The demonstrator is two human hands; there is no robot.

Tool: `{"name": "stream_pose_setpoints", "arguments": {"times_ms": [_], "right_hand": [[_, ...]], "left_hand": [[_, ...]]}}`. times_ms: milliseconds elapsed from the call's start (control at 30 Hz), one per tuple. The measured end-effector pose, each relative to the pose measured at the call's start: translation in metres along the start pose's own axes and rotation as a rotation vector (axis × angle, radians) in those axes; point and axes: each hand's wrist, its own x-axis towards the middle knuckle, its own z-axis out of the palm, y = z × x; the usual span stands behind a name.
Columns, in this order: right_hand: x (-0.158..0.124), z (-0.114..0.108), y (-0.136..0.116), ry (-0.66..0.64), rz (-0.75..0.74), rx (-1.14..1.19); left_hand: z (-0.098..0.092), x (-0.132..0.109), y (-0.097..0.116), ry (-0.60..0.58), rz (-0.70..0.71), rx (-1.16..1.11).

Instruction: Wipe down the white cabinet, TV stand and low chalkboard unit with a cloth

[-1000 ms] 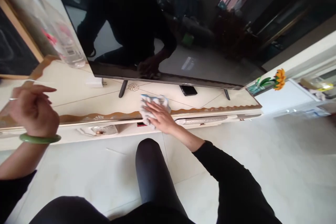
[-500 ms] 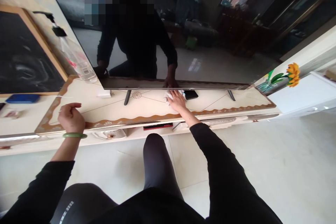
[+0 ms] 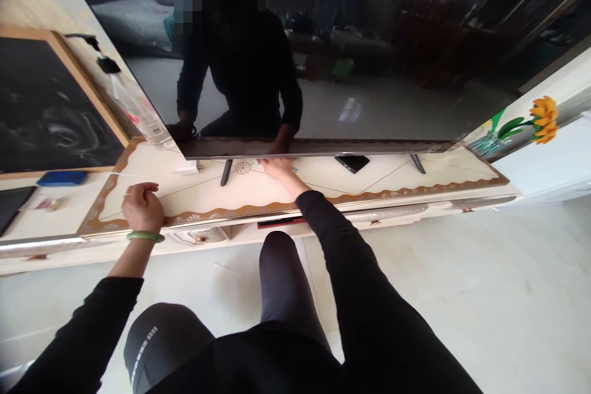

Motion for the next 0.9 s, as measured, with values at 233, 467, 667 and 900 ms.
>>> {"name": "stream_pose_setpoints", "arguments": {"times_ms": [233, 467, 667, 900], "right_hand": [[-0.04, 0.029, -0.063, 0.095, -0.376, 0.019], [-0.164, 0.017, 0.096, 0.175, -0.323, 0.024], [-0.213, -0.015, 0.216, 0.52, 0.347, 0.044], [-0.174, -0.003, 0.204, 0.465, 0.545, -0.095]], "left_hand": [[0.0, 0.005, -0.003, 0.001, -0.027, 0.024], [0.005, 0.007, -0.009, 0.045, 0.016, -0.033], [0.003, 0.003, 0.0, 0.064, 0.019, -0.047], [0.004, 0.003, -0.001, 0.042, -0.002, -0.021]]}}
